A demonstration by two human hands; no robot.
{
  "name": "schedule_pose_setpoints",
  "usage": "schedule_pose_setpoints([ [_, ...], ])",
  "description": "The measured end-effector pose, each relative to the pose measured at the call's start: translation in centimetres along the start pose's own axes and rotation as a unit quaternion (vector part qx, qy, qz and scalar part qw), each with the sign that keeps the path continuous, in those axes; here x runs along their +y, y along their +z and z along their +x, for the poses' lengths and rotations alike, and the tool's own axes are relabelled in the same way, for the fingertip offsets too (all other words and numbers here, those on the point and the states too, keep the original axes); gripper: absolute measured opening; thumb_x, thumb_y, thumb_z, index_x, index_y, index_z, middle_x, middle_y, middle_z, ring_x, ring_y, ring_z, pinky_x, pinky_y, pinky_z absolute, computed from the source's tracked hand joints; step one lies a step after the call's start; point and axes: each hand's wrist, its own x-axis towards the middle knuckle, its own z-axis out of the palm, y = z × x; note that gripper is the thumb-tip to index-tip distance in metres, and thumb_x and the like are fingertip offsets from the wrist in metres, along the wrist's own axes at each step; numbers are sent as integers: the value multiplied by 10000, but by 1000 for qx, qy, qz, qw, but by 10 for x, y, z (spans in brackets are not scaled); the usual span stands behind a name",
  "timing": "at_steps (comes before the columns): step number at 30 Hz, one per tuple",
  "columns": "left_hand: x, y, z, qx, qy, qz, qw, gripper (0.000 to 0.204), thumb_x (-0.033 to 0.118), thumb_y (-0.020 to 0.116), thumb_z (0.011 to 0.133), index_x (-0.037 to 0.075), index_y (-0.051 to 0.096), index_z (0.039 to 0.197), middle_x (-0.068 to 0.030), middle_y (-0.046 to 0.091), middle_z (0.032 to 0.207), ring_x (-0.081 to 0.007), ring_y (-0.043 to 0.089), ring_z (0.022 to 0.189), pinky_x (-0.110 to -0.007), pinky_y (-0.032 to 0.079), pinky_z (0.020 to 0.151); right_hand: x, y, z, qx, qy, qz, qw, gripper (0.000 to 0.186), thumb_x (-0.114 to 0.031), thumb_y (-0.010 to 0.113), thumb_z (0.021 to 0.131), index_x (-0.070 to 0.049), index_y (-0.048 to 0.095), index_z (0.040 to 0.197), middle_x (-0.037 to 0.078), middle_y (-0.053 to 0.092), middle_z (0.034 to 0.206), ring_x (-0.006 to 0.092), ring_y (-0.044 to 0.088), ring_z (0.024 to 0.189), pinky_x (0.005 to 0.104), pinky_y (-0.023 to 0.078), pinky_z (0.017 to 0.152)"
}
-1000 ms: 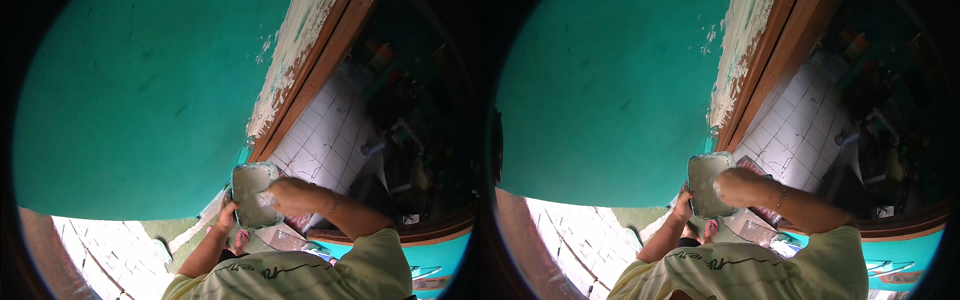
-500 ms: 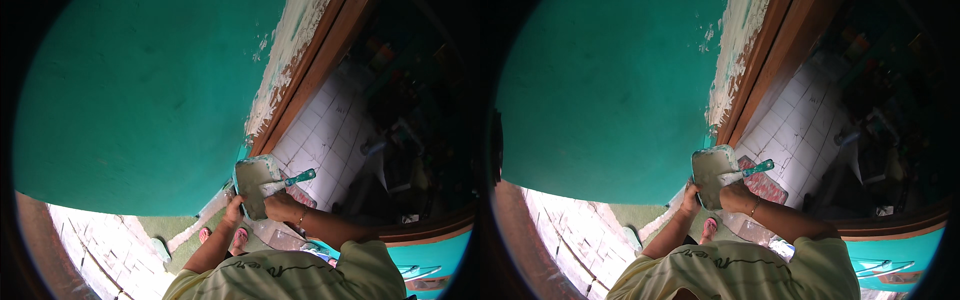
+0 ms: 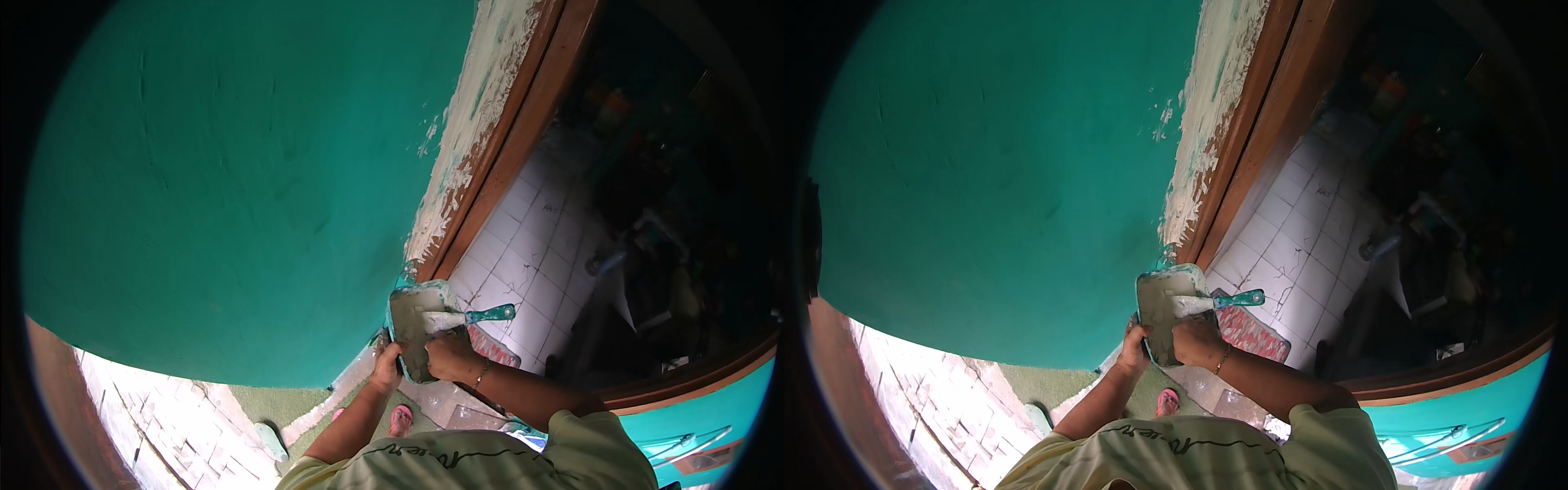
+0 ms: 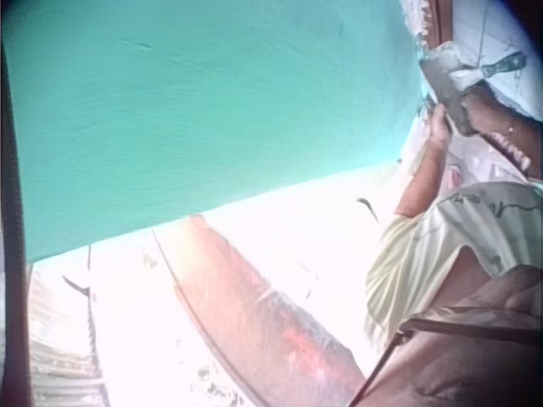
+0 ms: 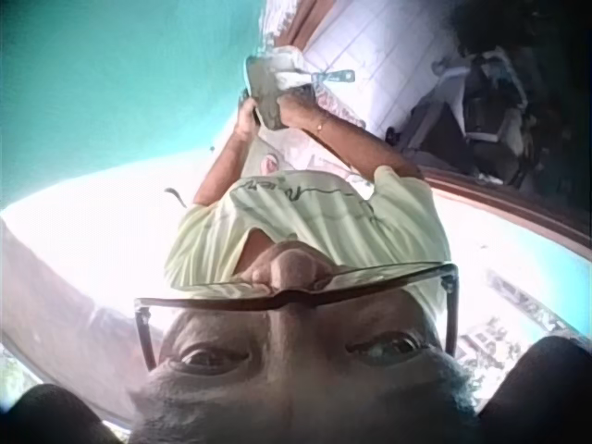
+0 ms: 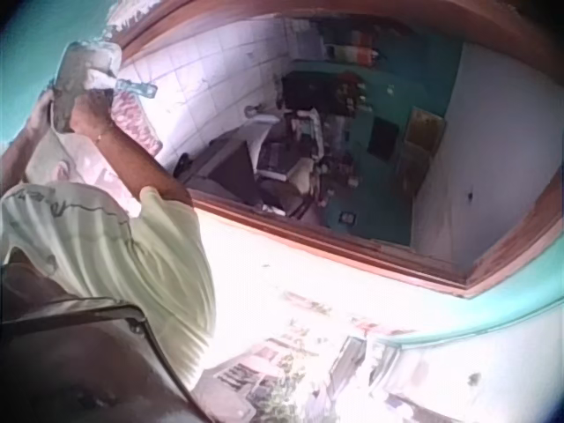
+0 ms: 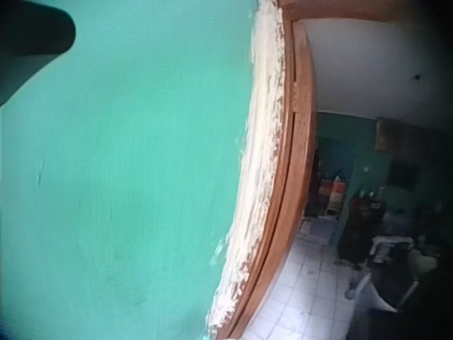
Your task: The person mixes a white substance in a small container using a tool and applies it by hand to fill in a damaged area on a green wall.
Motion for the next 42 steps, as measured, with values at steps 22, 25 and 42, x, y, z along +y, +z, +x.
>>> schedule_pose_setpoints([
  [22,-3,-4,24,-52,-9,26,998,623,127,548,744,27,430,1348,-137,568,1241,-263,560,1139,-375,453,981,3,-6,0,-8,16,42,999,225,-108,623,732,55,620,887,238,639,859,398,649,845,457,534,762],
  [25,-4,-6,29,-63,-6,24,998,630,132,547,744,29,424,1353,-139,565,1242,-267,554,1146,-383,451,986,13,0,1,3,-29,43,999,207,-102,617,735,53,618,873,236,636,862,399,647,840,459,534,753],
  [42,-8,-16,22,-58,-56,24,996,663,134,551,750,36,381,1383,-154,554,1253,-288,557,1152,-410,457,996,12,7,-1,5,-27,83,996,232,-126,640,749,59,608,886,258,631,909,407,650,844,456,538,741],
])
